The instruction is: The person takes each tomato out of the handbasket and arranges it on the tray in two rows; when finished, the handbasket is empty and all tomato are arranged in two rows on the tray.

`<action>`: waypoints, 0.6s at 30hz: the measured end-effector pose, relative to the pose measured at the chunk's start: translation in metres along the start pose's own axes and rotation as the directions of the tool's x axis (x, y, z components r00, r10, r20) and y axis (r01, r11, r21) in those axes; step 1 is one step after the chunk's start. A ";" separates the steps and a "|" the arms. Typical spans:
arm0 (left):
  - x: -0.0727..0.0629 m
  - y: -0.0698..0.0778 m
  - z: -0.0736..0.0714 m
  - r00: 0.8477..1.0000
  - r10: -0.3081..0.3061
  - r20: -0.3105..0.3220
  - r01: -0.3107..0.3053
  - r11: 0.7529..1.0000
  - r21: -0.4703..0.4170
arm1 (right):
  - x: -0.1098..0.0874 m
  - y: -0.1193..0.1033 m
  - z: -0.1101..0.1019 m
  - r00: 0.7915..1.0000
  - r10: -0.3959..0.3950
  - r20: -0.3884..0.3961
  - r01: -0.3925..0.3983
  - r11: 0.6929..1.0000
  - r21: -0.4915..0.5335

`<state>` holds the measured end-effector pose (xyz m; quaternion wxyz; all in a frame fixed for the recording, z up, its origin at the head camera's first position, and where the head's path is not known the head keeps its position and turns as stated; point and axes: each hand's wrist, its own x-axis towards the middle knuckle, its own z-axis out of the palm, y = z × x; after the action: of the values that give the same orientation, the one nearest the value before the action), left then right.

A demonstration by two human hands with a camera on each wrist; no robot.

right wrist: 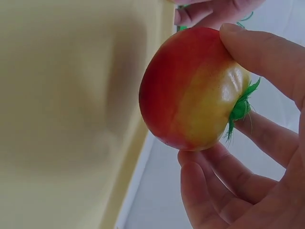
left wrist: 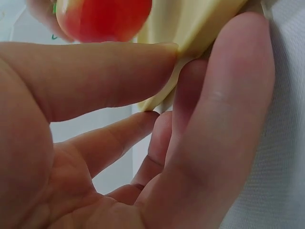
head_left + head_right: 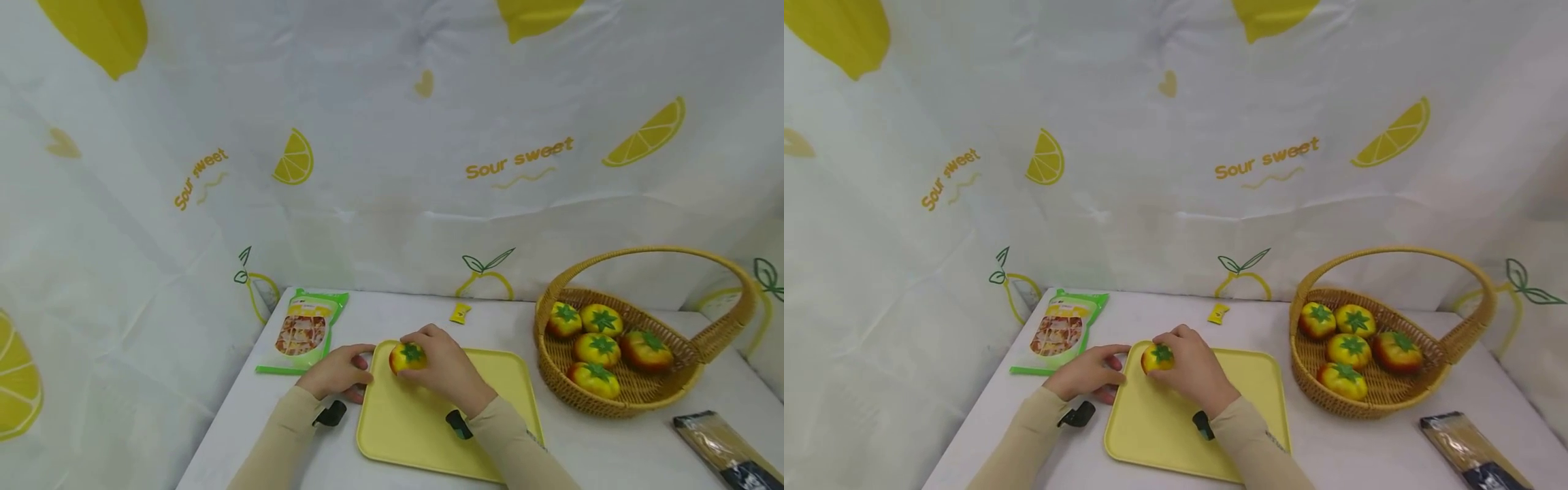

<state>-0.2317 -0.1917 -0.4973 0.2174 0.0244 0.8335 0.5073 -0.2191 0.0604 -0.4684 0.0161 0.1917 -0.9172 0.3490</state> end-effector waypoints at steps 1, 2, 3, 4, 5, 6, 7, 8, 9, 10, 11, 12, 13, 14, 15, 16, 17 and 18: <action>0.000 0.000 0.000 1.000 0.000 0.001 0.000 1.000 0.000 | 0.000 -0.001 0.003 1.000 -0.004 0.004 0.004 1.000 0.003; -0.001 0.000 0.001 1.000 -0.001 0.001 0.001 1.000 0.002 | 0.001 -0.002 0.005 1.000 -0.007 0.010 0.007 1.000 0.003; -0.002 0.001 0.001 1.000 -0.002 0.001 0.002 1.000 0.003 | 0.001 -0.002 0.008 1.000 -0.009 0.013 0.009 1.000 0.002; -0.002 0.002 0.002 1.000 -0.004 0.000 0.004 1.000 0.006 | 0.000 -0.003 0.010 1.000 -0.008 0.017 0.008 1.000 -0.002; -0.004 0.004 0.003 1.000 -0.002 0.001 0.002 1.000 0.009 | 0.000 -0.003 0.011 1.000 -0.008 0.016 0.008 1.000 -0.005; -0.004 0.006 0.003 1.000 0.001 0.001 -0.001 1.000 0.013 | 0.000 -0.003 0.013 1.000 -0.008 0.013 0.008 1.000 -0.011; -0.005 0.007 0.004 1.000 0.003 0.002 -0.003 1.000 0.017 | 0.000 -0.003 0.014 1.000 -0.009 0.011 0.009 1.000 -0.020; -0.005 0.008 0.004 1.000 0.004 0.002 -0.004 1.000 0.022 | 0.000 -0.003 0.015 1.000 -0.011 0.008 0.011 1.000 -0.029; -0.005 0.009 0.005 1.000 0.004 0.002 -0.004 1.000 0.026 | 0.000 -0.004 0.015 1.000 -0.011 0.002 0.012 0.999 -0.033; -0.005 0.009 0.005 1.000 0.004 0.002 -0.004 0.999 0.033 | 0.000 -0.004 0.015 1.000 -0.016 -0.002 0.016 0.999 -0.039; -0.005 0.010 0.004 1.000 0.005 0.001 -0.005 0.999 0.039 | 0.000 -0.004 0.016 1.000 -0.021 -0.007 0.021 0.999 -0.045; -0.005 0.009 0.004 1.000 0.005 -0.001 -0.005 0.999 0.045 | 0.000 -0.004 0.016 1.000 -0.028 -0.011 0.027 0.998 -0.051; -0.005 0.009 0.003 1.000 0.004 -0.002 -0.004 0.999 0.047 | 0.000 -0.004 0.016 0.999 -0.034 -0.013 0.033 0.998 -0.056; -0.005 0.009 0.003 1.000 0.004 -0.003 -0.004 0.999 0.050 | 0.001 -0.004 0.017 0.999 -0.036 -0.015 0.035 0.998 -0.056; -0.005 0.009 0.002 1.000 0.003 -0.004 -0.003 0.999 0.053 | 0.001 -0.004 0.017 0.999 -0.040 -0.016 0.039 0.998 -0.058; -0.005 0.008 0.001 1.000 0.002 -0.005 -0.002 0.999 0.055 | 0.001 -0.005 0.018 0.999 -0.043 -0.016 0.042 0.997 -0.062; -0.005 0.008 0.001 1.000 -0.001 -0.006 0.001 0.998 0.056 | 0.002 -0.005 0.018 0.999 -0.044 -0.017 0.043 0.997 -0.064; -0.005 0.007 0.000 1.000 -0.001 -0.006 0.001 0.998 0.057 | 0.002 -0.005 0.019 0.999 -0.045 -0.016 0.044 0.997 -0.066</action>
<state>-0.2279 -0.1895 -0.4896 0.2143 0.0286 0.8484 0.4832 -0.2173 0.0439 -0.4793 0.0380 0.2083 -0.9235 0.3198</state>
